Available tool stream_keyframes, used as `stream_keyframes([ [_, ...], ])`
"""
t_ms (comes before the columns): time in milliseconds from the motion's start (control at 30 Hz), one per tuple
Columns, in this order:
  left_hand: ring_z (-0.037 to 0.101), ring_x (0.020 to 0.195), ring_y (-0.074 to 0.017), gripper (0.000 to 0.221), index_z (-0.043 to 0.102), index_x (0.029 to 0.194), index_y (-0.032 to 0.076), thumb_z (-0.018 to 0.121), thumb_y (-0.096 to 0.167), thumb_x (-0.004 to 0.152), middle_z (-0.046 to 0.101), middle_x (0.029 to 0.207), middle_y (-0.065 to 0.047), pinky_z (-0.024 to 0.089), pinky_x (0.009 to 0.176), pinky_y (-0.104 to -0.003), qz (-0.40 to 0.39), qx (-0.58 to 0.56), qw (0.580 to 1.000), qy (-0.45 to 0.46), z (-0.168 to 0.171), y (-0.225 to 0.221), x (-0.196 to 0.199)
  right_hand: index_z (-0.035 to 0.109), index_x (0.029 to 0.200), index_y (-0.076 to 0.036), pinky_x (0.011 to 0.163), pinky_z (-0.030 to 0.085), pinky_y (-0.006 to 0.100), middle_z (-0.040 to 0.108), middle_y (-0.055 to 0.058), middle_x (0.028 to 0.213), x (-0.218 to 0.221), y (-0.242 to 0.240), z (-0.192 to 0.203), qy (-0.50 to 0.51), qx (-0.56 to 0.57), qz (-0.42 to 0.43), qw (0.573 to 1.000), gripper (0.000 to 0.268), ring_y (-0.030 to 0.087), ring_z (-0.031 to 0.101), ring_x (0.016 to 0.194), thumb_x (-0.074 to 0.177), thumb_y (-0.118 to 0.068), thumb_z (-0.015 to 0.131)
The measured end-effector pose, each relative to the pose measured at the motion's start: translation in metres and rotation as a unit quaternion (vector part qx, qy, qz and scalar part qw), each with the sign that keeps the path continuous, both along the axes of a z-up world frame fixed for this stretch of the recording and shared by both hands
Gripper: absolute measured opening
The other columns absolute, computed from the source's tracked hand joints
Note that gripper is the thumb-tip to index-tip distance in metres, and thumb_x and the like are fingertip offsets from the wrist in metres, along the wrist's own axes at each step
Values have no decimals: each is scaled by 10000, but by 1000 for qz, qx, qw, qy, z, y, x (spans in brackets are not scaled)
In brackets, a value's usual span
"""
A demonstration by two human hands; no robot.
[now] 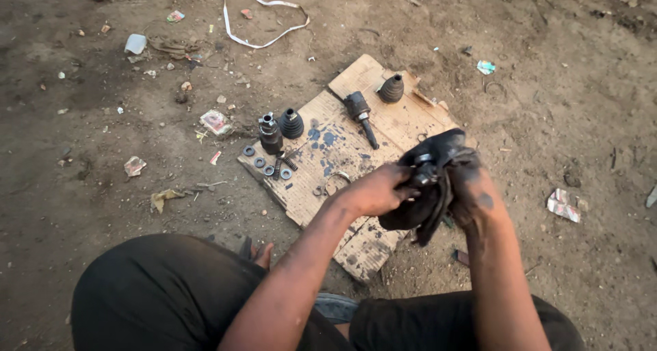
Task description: The person wipes grease from CV joint axle components using a cloth and handles a small metal ring.
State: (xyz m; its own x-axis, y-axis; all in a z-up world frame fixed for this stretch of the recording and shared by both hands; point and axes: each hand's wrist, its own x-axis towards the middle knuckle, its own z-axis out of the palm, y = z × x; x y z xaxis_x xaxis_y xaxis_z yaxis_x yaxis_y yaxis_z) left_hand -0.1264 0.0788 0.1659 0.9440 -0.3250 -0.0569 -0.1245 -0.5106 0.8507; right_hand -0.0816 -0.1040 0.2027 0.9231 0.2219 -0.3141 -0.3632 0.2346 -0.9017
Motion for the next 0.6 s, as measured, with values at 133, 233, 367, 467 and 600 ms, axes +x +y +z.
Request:
stream_keyframes([
  [133, 679, 1110, -359, 340, 687, 1222, 53, 679, 224, 928, 730, 1184, -198, 515, 972, -426, -16, -13, 1000, -19, -1, 5, -4, 645, 1108, -9, 758, 604, 381, 709, 142, 998, -2, 1, -4, -10, 58, 77, 995, 160, 236, 703, 840, 1005, -87, 551],
  [233, 675, 1142, -337, 366, 678, 1234, 48, 695, 233, 918, 728, 1219, -180, 506, 984, -420, -29, -35, 999, -8, 1, 4, -7, 649, 1135, -12, 786, 609, 374, 709, 124, 1037, -4, -12, -9, -2, 65, 97, 993, 187, 221, 707, 883, 958, -43, 599],
  [367, 673, 1157, -318, 369, 684, 1249, 64, 704, 251, 932, 722, 1239, -174, 496, 1000, -407, -16, 10, 998, 64, 3, 2, -7, 659, 1139, -34, 717, 610, 374, 713, 108, 1017, -3, -24, -11, -28, 86, 129, 988, 237, 227, 714, 854, 906, -49, 623],
  [467, 686, 1147, -293, 374, 673, 1252, 58, 705, 221, 917, 730, 1242, -162, 514, 990, -392, -17, -42, 998, 44, 2, 1, -7, 656, 1119, -12, 731, 611, 364, 713, 121, 1016, 0, -23, -16, -46, 85, 141, 985, 203, 229, 714, 863, 922, -54, 636],
  [600, 645, 1190, -280, 449, 629, 1271, 30, 778, 197, 883, 694, 1266, -169, 483, 1016, -393, 35, -78, 996, 39, 8, 2, -7, 635, 1117, -5, 761, 604, 345, 698, 116, 1020, 7, -25, -24, -45, 69, 97, 992, 209, 219, 698, 894, 914, -43, 667],
])
